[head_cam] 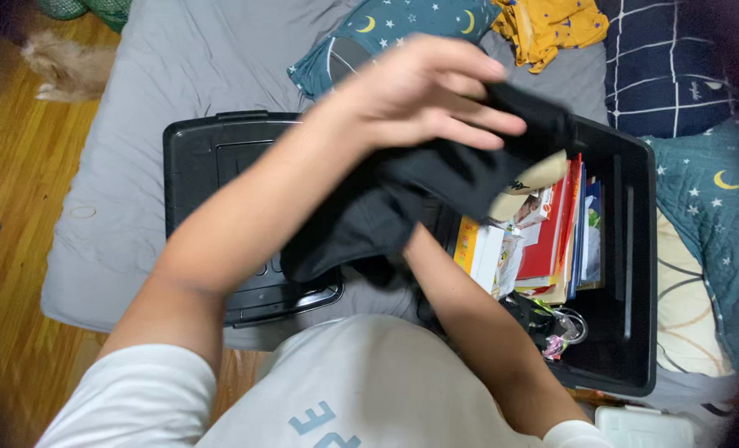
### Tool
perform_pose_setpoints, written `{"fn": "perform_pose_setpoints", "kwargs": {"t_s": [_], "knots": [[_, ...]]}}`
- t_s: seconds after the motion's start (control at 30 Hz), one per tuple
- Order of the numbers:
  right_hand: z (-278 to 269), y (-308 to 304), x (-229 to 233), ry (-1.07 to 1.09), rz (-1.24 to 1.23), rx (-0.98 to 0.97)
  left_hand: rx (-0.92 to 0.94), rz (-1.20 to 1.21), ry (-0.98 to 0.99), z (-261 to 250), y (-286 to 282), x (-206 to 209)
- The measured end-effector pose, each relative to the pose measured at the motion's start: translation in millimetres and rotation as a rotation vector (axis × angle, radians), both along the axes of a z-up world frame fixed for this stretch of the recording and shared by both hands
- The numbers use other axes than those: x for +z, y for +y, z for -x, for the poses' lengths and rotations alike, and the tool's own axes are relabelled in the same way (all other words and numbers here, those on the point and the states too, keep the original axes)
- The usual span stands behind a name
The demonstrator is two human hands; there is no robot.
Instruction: The person organizes a black plastic storage box by placing various items inside, including papers, books, a cap, ribbons, and a black bag. They arrange the contents and then close the box.
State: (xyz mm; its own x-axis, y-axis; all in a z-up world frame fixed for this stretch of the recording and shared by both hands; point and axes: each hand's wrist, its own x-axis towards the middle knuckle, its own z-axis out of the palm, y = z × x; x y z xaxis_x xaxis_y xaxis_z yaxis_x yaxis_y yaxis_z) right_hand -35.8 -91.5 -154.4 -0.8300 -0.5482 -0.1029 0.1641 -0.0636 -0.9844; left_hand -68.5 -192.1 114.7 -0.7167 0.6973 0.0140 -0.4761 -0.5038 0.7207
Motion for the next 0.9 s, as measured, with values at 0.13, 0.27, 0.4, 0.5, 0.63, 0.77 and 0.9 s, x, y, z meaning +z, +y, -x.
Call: {"fn": "perform_pose_setpoints", "kwargs": {"t_s": [0.13, 0.27, 0.4, 0.5, 0.63, 0.77, 0.9], "knots": [[-6, 7, -14, -0.116, 0.104, -0.009, 0.276, 0.471, 0.04, 47, 14, -47], [10, 46, -21, -0.207, 0.103, 0.054, 0.615, 0.997, 0.452, 63, -49, -71], [37, 83, -37, -0.34, -0.034, 0.159, 0.304, 1.276, 0.394, 17, -98, -77], [68, 106, -45, -0.414, -0.157, 0.162, 0.124, 1.146, 0.304, -21, -99, -90], [94, 127, -38, -0.472, -0.143, 0.11, 0.404, 0.669, 0.348, -38, -99, -105], [88, 137, 10, -0.457, 0.184, 0.036, 0.78, 0.791, 0.325, -33, -106, -96], [52, 116, 79, -0.289, 0.492, -0.09, 1.011, 1.059, 0.612, -37, -106, -77]]}}
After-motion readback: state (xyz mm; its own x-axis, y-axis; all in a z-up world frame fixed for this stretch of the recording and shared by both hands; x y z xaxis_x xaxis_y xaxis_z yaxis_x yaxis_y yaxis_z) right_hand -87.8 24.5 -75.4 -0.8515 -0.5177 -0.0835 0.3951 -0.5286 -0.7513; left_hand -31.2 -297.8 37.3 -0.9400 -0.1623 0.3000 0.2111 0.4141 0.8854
